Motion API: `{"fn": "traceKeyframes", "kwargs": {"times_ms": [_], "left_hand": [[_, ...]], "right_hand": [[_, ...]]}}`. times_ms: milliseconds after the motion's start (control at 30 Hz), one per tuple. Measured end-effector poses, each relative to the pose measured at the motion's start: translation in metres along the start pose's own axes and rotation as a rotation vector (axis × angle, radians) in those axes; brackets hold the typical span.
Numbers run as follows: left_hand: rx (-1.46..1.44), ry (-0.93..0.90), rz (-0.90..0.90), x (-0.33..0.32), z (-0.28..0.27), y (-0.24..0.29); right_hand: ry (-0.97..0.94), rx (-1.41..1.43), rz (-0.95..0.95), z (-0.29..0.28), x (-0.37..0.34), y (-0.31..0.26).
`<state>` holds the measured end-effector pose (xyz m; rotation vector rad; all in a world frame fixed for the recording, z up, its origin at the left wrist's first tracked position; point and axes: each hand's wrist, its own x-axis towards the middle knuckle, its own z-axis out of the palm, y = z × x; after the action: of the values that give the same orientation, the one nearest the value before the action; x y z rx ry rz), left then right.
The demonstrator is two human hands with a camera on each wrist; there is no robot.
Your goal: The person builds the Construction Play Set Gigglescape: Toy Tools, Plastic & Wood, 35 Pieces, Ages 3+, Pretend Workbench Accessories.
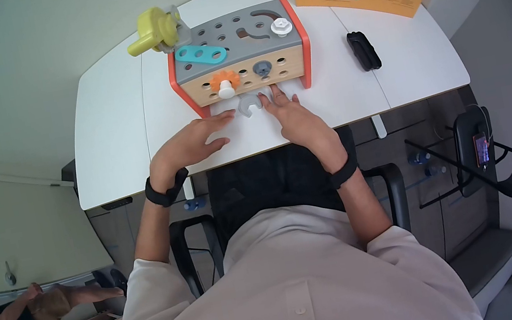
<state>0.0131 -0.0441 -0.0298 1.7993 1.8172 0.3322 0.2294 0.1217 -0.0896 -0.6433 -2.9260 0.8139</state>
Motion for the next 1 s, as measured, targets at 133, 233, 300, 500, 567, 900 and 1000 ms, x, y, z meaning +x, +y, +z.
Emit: {"fn": "traceKeyframes", "kwargs": {"times_ms": [133, 233, 300, 500, 567, 900, 1000], "left_hand": [[0.032, -0.006, 0.088, 0.003, 0.010, -0.001], [0.083, 0.019, 0.166, 0.007, 0.012, 0.004], [0.053, -0.001, 0.162, 0.011, 0.015, 0.002], [0.053, -0.033, 0.136, 0.022, 0.025, -0.008], [0.076, -0.050, 0.121, 0.020, 0.024, -0.003], [0.026, -0.201, 0.155, 0.009, 0.022, 0.018], [0.005, -0.209, 0.195, 0.010, 0.026, 0.022]], "right_hand": [[0.013, -0.031, 0.031, -0.002, -0.002, -0.009], [0.024, -0.035, 0.039, 0.001, -0.001, -0.007], [0.035, -0.038, 0.030, 0.002, 0.000, -0.004], [0.035, -0.007, 0.028, 0.001, 0.000, 0.000], [0.039, 0.005, 0.036, -0.001, -0.001, -0.002], [0.130, -0.091, 0.004, 0.005, 0.024, -0.009], [0.099, -0.020, -0.053, 0.008, 0.032, -0.013]]}}
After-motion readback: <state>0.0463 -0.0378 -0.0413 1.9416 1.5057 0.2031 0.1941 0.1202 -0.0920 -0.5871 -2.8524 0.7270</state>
